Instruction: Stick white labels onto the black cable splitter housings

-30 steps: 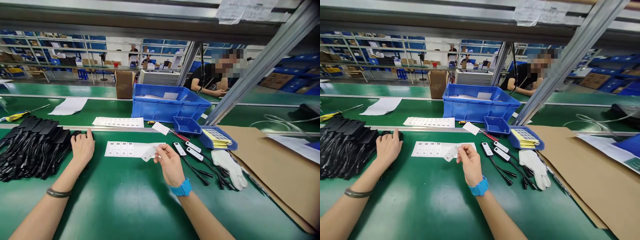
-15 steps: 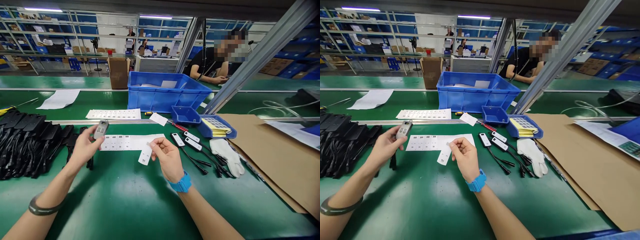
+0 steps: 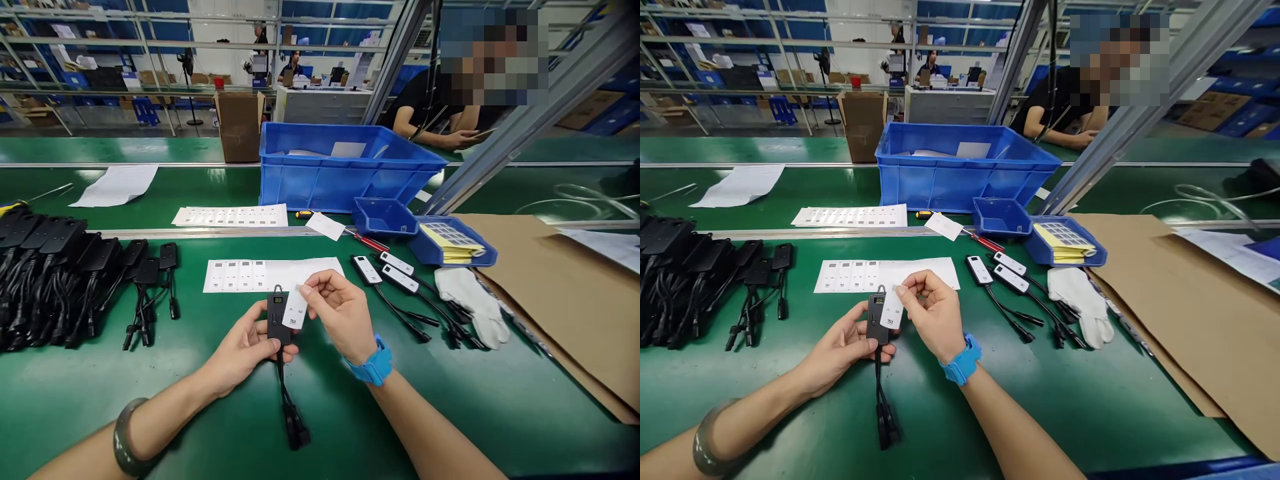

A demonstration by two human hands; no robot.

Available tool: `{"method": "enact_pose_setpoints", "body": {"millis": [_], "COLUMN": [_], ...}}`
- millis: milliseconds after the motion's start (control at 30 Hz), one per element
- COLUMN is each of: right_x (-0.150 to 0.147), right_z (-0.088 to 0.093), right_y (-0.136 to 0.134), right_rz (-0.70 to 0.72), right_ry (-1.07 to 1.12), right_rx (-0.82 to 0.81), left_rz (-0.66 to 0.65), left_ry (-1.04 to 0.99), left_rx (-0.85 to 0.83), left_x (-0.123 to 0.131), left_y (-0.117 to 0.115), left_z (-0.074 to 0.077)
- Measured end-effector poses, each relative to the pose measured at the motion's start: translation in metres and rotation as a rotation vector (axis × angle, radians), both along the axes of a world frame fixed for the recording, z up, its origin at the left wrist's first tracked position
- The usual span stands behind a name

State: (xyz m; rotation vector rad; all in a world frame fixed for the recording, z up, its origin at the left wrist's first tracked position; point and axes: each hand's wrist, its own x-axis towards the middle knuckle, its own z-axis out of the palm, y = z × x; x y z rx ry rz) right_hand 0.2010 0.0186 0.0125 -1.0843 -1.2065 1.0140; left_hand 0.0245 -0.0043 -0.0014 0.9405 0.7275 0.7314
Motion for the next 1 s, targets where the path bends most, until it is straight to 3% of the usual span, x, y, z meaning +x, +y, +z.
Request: {"method": "enact_pose_setpoints", "body": {"millis": [333, 1000], "right_x": [-0.007, -0.009], "right_z": [-0.009, -0.010], "right_y": [-0.009, -0.012], "right_rz": [0.075, 0.063], "right_ry": [-0.097, -0.113], "right_rx": [-0.012, -0.029], "left_rz": [-0.045, -0.073], "left_ry": [-0.046, -0.039], "left_rx": [-0.004, 0.015], "left_x": [-0.001, -0.001], "left_y": [0.000, 0.000], "left_z": [0.000, -0.001]}}
